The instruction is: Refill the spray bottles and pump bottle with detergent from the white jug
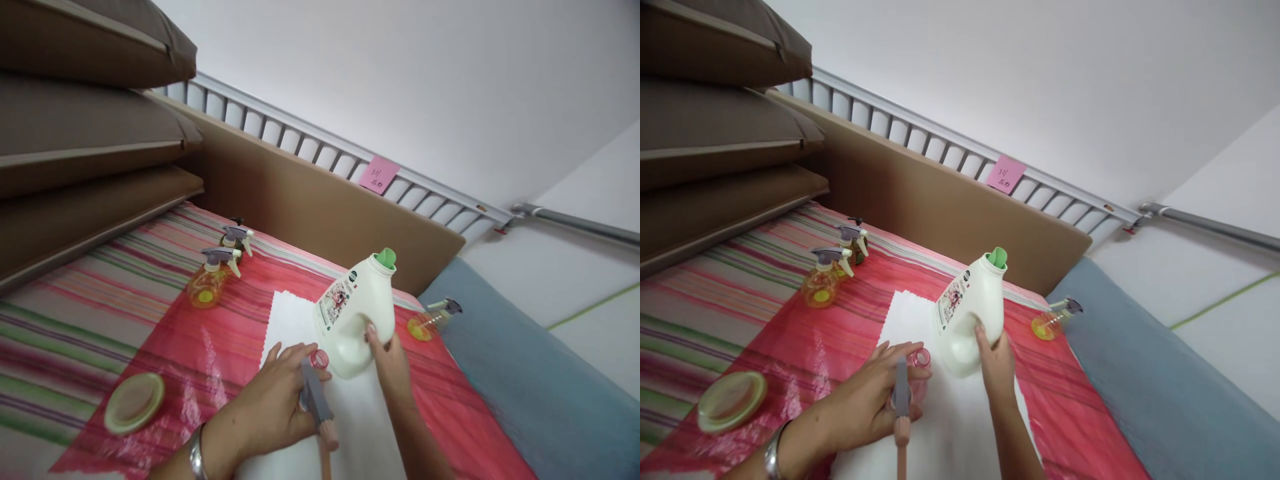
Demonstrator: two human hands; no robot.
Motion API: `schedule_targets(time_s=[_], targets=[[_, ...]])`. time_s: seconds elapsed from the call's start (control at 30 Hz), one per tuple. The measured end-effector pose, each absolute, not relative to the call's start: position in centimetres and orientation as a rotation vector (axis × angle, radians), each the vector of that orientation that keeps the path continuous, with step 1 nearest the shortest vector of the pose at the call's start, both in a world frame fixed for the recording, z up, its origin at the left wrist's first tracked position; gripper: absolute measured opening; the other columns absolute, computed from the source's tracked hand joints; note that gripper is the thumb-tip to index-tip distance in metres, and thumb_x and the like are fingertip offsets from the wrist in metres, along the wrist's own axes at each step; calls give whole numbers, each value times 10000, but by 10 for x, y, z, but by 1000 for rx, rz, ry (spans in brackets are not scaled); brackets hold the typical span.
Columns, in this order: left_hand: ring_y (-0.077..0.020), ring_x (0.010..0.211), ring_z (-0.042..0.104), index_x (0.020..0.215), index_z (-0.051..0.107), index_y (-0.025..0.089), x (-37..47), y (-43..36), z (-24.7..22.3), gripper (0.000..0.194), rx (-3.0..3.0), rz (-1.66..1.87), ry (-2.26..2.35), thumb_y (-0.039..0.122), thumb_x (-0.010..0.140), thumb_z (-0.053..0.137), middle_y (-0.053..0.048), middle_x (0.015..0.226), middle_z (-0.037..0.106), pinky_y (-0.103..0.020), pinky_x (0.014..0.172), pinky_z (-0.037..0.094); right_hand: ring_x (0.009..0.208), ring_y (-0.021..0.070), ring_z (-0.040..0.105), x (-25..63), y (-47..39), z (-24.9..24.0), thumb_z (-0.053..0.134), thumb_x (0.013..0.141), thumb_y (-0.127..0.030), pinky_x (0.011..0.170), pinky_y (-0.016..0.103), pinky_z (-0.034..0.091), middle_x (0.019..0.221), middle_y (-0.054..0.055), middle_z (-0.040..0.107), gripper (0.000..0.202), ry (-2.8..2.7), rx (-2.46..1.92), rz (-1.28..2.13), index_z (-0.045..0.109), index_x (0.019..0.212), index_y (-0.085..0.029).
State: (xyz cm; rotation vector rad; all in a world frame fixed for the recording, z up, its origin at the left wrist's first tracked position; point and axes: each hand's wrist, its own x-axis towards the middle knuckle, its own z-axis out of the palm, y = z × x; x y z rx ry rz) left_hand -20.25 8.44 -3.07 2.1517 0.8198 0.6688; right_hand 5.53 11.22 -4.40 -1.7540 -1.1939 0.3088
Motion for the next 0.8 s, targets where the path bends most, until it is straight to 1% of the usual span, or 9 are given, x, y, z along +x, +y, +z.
schedule_targets(time_s=[0.07,0.13,0.27,0.33,0.43,0.5,0.6,0.73,0.8], targets=[[-315,1235,417,1076,597,296,-203,84,-31,370,2157,668,832,486,759,586,-52,1273,532,-571,1047,239,1005,272,589,56,90,-40,595,706,-552,813,370,480,1124,147,612,583,-1134,-1768,267,477,1121,-160],[-313,1252,406,1124,581,297,-202,83,-32,419,2165,664,844,502,759,582,-65,1308,509,-583,1051,225,1059,268,571,49,61,-35,570,739,-541,858,382,476,1222,177,553,598,-1137,-1745,297,425,1180,-163],[-318,1288,368,1168,562,287,-201,80,-34,464,2205,659,847,516,764,567,-93,1373,453,-599,1055,209,915,243,639,5,8,-18,550,794,-463,809,358,513,1038,123,668,394,-1544,-1649,643,543,1070,-183],[-318,1293,360,1184,545,277,-200,78,-35,454,2232,667,840,465,772,570,-100,1385,440,-586,1061,213,792,217,655,-26,-3,-6,569,777,-459,723,326,526,931,80,695,373,-1677,-1596,649,571,1050,-205],[-298,1269,391,1198,517,266,-201,78,-37,404,2237,678,835,328,799,521,-90,1363,463,-572,1061,232,637,177,628,-63,0,7,604,736,-470,619,293,512,799,30,685,398,-1688,-1671,590,586,1044,-218],[-290,1252,410,1136,554,275,-201,78,-39,350,2233,686,845,283,788,518,-67,1335,488,-573,1054,243,594,158,611,-74,4,9,628,703,-430,579,282,501,836,15,680,463,-1652,-1756,498,559,1119,-237],[-294,1248,413,1013,614,280,-201,78,-41,253,2246,737,859,313,769,558,-43,1321,496,-566,1048,250,595,147,598,-78,7,7,631,674,-362,592,297,502,998,22,658,577,-1729,-1772,316,494,1228,-279],[-296,1241,425,1043,611,295,-202,79,-43,288,2238,782,844,415,790,544,-48,1334,487,-580,1044,244,639,173,603,-77,7,5,552,752,-412,633,321,500,949,28,669,421,-1924,-1736,172,558,1149,-273],[-304,1253,413,1115,582,288,-203,79,-43,357,2239,777,846,441,798,525,-68,1354,475,-588,1044,241,665,185,621,-75,8,6,502,777,-375,637,320,503,955,37,679,397,-1944,-1785,121,557,1152,-259]])
